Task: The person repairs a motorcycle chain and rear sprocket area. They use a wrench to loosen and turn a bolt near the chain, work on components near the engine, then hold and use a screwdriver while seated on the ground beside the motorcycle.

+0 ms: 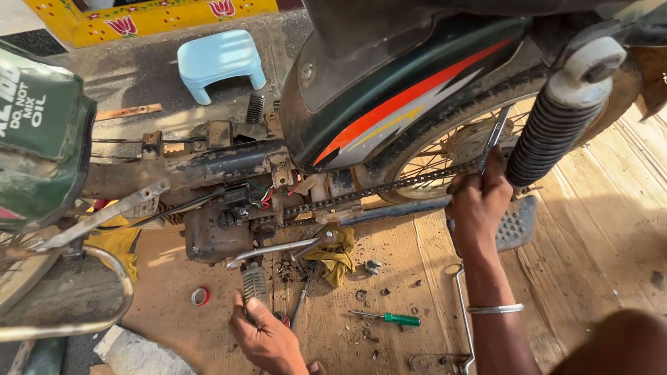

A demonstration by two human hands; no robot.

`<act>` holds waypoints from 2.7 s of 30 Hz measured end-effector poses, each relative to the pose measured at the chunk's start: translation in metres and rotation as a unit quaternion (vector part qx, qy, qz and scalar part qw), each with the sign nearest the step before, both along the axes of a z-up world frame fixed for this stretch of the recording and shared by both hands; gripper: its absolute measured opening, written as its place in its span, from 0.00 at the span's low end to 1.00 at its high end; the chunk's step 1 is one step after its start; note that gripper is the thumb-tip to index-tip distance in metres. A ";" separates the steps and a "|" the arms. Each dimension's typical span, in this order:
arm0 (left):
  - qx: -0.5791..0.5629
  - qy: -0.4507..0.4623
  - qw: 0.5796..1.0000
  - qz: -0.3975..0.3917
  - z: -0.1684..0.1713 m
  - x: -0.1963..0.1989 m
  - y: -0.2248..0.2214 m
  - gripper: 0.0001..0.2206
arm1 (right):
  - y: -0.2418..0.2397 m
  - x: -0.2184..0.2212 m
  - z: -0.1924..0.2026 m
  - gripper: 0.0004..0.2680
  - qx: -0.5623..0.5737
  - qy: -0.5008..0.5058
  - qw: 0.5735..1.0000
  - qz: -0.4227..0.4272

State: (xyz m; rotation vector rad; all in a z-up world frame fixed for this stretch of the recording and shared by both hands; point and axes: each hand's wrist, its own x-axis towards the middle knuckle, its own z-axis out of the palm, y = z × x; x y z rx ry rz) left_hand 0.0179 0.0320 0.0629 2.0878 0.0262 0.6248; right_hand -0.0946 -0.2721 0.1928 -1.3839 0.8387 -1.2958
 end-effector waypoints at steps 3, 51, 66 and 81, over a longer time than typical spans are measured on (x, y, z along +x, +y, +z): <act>-0.041 0.059 0.997 0.018 0.014 0.002 -0.006 0.18 | -0.007 0.003 -0.007 0.23 -0.015 0.026 1.000 0.007; -0.277 0.105 0.955 -0.036 0.005 -0.001 -0.009 0.19 | 0.080 -0.066 -0.095 0.21 -0.367 0.244 0.893 -0.090; -0.385 0.073 0.919 -0.042 0.017 -0.011 -0.020 0.21 | 0.073 -0.076 -0.156 0.15 -0.328 0.204 0.914 -0.122; -0.436 0.045 0.897 -0.060 0.008 -0.003 -0.025 0.23 | 0.058 -0.060 -0.152 0.03 -0.240 0.236 0.940 -0.065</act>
